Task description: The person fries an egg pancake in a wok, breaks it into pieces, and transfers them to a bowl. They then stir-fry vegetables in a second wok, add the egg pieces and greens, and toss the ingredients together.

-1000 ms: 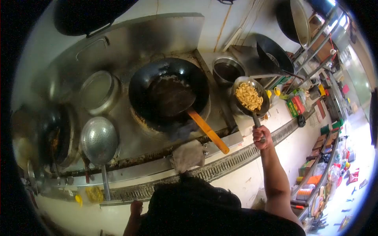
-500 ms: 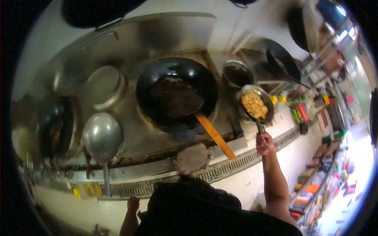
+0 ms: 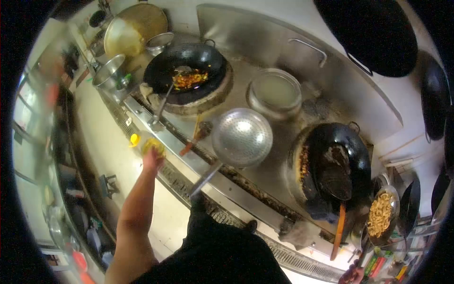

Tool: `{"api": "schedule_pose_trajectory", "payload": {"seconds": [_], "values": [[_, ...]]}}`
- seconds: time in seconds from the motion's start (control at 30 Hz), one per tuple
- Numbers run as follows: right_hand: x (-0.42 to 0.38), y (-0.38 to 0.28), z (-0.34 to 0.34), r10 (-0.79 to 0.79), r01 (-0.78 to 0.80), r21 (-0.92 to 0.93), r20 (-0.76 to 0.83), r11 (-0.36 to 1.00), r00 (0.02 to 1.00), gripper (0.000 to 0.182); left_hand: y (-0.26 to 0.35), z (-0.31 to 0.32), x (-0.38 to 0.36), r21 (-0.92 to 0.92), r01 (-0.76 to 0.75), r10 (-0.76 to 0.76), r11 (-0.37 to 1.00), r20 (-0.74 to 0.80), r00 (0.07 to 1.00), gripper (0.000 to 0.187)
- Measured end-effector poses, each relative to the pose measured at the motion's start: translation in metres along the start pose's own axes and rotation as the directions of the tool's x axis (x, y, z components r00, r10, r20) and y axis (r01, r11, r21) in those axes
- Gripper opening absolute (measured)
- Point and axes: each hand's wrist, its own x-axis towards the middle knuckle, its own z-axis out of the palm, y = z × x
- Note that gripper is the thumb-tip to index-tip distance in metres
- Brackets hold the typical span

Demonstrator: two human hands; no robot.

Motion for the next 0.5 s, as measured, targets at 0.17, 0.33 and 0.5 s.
{"api": "schedule_pose_trajectory", "payload": {"seconds": [0.17,0.33,0.5], "values": [[-0.008,0.111,0.176,-0.061,0.067,-0.048,0.113,0.997,0.992,0.027,0.094,0.072,0.098,-0.253,0.421,-0.244,0.871,0.521,0.818,0.047],[0.049,0.217,0.313,-0.069,0.086,-0.170,0.103,0.982,0.992,0.027,0.124,0.093,0.133,-0.175,0.437,-0.262,0.882,0.589,0.764,0.007],[0.141,0.310,0.476,0.072,0.020,-0.349,0.249,0.937,0.966,0.023,0.171,0.047,0.118,-0.164,0.409,-0.257,0.898,0.557,0.789,0.007]]}}
